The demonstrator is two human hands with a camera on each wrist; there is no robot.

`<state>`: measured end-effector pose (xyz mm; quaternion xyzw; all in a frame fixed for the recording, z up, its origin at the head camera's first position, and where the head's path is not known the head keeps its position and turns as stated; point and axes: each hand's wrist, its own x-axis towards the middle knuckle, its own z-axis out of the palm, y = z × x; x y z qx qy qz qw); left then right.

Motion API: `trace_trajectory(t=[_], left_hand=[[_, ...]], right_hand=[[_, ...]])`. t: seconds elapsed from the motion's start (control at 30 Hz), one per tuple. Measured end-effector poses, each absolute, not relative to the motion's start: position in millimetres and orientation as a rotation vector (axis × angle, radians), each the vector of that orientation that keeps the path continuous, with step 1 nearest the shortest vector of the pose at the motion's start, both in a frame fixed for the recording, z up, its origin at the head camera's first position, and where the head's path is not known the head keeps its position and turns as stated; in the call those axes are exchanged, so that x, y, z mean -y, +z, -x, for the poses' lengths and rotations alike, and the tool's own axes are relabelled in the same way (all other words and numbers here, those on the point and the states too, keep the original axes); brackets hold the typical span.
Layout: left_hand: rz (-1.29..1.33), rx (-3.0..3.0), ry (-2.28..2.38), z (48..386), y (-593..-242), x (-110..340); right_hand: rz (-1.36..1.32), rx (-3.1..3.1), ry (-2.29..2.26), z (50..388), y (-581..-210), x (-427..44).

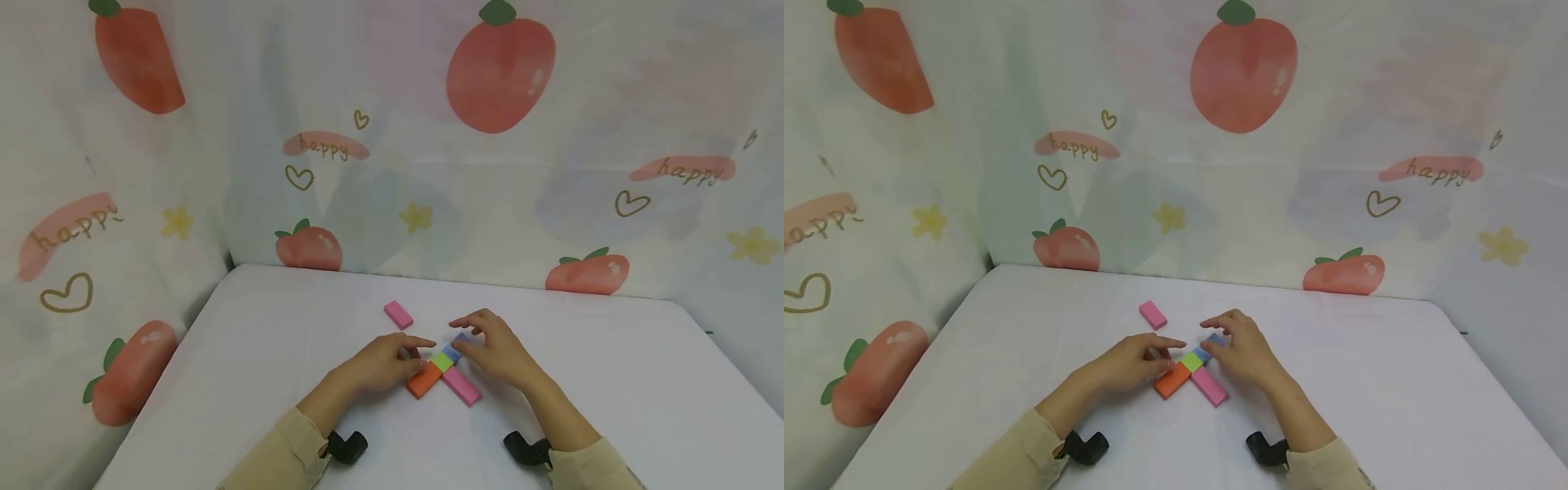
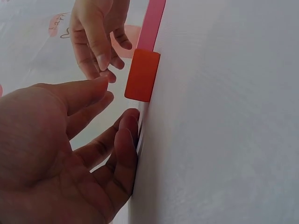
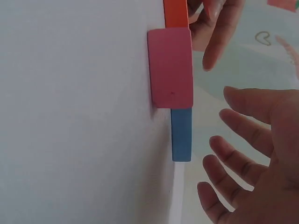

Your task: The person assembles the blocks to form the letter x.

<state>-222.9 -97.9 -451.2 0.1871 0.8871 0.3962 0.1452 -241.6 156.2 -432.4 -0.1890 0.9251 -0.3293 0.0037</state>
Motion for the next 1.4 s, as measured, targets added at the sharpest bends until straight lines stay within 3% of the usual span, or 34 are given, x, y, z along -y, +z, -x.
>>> trace_trajectory(t=[0.57, 1.4], left_hand=[[-0.516, -2.633, 1.158, 227, -444, 100], [-0.355, -2.735, 1.276, 245, -432, 125]], right_hand=[[0.794, -2.755, -1.0, 221, -438, -158], [0.796, -2.735, -0.984, 220, -444, -162]])
